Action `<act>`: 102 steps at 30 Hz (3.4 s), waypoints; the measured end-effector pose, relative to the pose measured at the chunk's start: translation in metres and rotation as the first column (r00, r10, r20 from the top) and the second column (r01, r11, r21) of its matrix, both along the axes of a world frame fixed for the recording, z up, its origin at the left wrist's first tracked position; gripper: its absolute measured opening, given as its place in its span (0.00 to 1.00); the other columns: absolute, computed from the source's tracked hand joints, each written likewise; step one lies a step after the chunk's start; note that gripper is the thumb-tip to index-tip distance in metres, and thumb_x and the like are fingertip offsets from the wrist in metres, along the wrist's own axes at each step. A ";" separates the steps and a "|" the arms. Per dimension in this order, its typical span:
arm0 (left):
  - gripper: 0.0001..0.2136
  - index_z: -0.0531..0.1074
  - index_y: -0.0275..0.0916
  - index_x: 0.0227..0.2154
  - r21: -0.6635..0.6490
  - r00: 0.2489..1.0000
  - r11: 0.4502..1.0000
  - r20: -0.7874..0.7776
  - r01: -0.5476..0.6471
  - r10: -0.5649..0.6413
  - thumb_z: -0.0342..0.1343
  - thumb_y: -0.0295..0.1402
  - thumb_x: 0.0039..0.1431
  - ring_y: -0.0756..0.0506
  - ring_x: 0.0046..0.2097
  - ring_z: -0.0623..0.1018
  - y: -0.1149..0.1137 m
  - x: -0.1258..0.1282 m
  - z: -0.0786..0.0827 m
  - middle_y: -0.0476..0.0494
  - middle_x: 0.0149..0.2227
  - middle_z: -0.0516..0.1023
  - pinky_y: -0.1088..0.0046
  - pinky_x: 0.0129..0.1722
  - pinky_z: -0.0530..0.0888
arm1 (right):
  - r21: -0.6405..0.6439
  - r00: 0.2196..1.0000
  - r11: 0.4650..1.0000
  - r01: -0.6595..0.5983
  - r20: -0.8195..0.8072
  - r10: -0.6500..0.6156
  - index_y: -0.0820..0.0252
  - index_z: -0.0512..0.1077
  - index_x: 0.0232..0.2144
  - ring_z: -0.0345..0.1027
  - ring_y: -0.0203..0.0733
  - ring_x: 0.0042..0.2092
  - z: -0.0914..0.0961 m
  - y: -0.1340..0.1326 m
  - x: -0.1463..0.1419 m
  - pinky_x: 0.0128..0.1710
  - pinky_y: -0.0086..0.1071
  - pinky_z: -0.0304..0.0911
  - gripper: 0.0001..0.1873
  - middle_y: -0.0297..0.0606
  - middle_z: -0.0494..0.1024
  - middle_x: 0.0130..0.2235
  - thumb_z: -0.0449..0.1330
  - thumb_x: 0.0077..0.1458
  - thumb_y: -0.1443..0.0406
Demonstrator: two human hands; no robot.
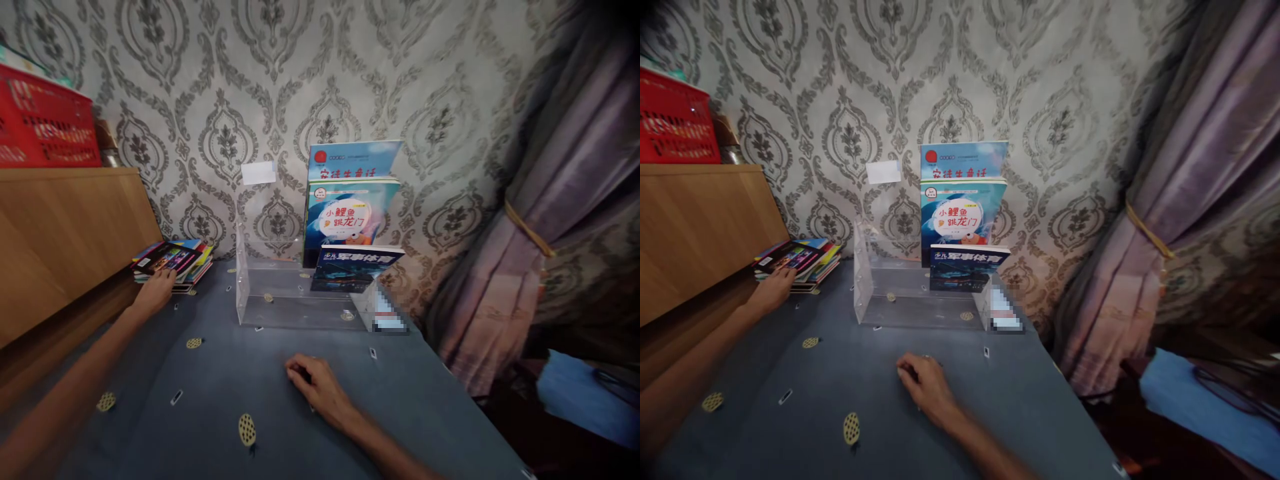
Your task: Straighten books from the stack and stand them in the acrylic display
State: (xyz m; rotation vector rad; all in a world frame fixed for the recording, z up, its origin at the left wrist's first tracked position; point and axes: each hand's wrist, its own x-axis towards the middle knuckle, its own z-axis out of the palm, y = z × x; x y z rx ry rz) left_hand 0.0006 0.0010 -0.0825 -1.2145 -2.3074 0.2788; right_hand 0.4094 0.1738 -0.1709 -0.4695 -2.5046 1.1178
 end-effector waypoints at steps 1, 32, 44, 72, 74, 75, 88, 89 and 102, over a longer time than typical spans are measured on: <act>0.21 0.71 0.25 0.51 -0.001 1.000 1.000 -0.003 0.011 -0.011 0.43 0.19 0.56 0.33 0.55 0.74 -0.004 0.004 -0.003 0.23 0.51 0.74 0.59 0.54 0.72 | -0.001 1.000 1.000 -0.008 -0.006 0.008 0.58 0.75 0.35 0.71 0.40 0.35 0.000 0.000 0.000 0.38 0.31 0.61 0.09 0.37 0.79 0.32 0.54 0.60 0.65; 0.22 0.72 0.45 0.57 0.054 0.853 0.966 0.459 0.253 -0.249 0.45 0.35 0.63 0.41 0.60 0.73 -0.133 0.100 -0.087 0.40 0.60 0.73 0.62 0.59 0.71 | 0.035 0.999 0.999 -0.026 -0.046 0.027 0.59 0.75 0.36 0.71 0.39 0.34 -0.003 -0.002 -0.001 0.36 0.31 0.61 0.10 0.37 0.79 0.32 0.54 0.60 0.64; 0.31 0.65 0.28 0.60 0.173 0.858 0.936 0.475 -0.307 0.194 0.40 0.47 0.64 0.29 0.65 0.65 -0.064 0.052 -0.093 0.22 0.63 0.65 0.47 0.59 0.66 | 0.044 0.999 0.998 -0.035 -0.027 0.037 0.60 0.75 0.37 0.69 0.38 0.34 0.001 -0.005 0.001 0.35 0.30 0.60 0.10 0.36 0.79 0.32 0.53 0.61 0.64; 0.31 0.58 0.34 0.67 0.124 0.890 0.964 0.370 0.237 -0.266 0.36 0.49 0.69 0.35 0.70 0.56 -0.040 0.185 -0.132 0.31 0.69 0.58 0.49 0.63 0.62 | 0.085 0.999 0.996 -0.017 -0.047 0.021 0.59 0.77 0.39 0.72 0.39 0.34 -0.002 -0.007 0.001 0.37 0.29 0.62 0.09 0.36 0.81 0.34 0.56 0.61 0.68; 0.31 0.57 0.35 0.67 0.140 0.872 0.949 0.376 0.281 -0.313 0.36 0.49 0.69 0.35 0.70 0.55 -0.027 0.200 -0.131 0.32 0.69 0.58 0.49 0.64 0.61 | 0.102 0.998 0.995 0.004 -0.060 0.003 0.58 0.76 0.39 0.72 0.39 0.35 -0.004 -0.007 0.001 0.38 0.30 0.63 0.09 0.36 0.81 0.35 0.56 0.62 0.68; 0.31 0.57 0.36 0.67 0.149 0.862 0.942 0.379 0.302 -0.336 0.37 0.50 0.69 0.36 0.70 0.55 -0.020 0.207 -0.131 0.32 0.69 0.58 0.50 0.64 0.61 | 0.120 0.997 0.993 0.021 -0.078 -0.012 0.58 0.76 0.39 0.73 0.40 0.37 -0.006 -0.007 0.000 0.39 0.31 0.63 0.09 0.37 0.81 0.36 0.55 0.62 0.68; 0.16 0.71 0.37 0.51 0.273 0.758 0.848 0.383 0.454 -0.529 0.42 0.36 0.70 0.37 0.52 0.75 0.052 0.274 -0.093 0.33 0.51 0.76 0.54 0.54 0.71 | 0.439 0.986 0.897 0.054 -0.166 0.022 0.60 0.74 0.45 0.71 0.45 0.51 -0.008 -0.002 0.008 0.54 0.41 0.64 0.10 0.44 0.79 0.47 0.56 0.63 0.69; 0.15 0.72 0.37 0.49 0.282 0.746 0.844 0.396 0.457 -0.536 0.43 0.34 0.70 0.38 0.49 0.75 0.054 0.273 -0.090 0.35 0.48 0.76 0.56 0.52 0.72 | 0.461 0.991 0.887 0.026 -0.131 0.039 0.60 0.73 0.48 0.69 0.46 0.55 -0.007 -0.002 0.009 0.57 0.43 0.62 0.13 0.46 0.78 0.51 0.56 0.63 0.68; 0.14 0.70 0.38 0.51 0.368 0.714 0.816 0.403 0.447 -0.573 0.43 0.31 0.68 0.39 0.51 0.73 0.056 0.268 -0.101 0.38 0.51 0.74 0.56 0.52 0.73 | 0.476 0.994 0.879 0.017 0.087 -0.066 0.65 0.66 0.61 0.57 0.48 0.67 -0.005 -0.008 0.011 0.68 0.46 0.50 0.25 0.52 0.67 0.63 0.56 0.65 0.61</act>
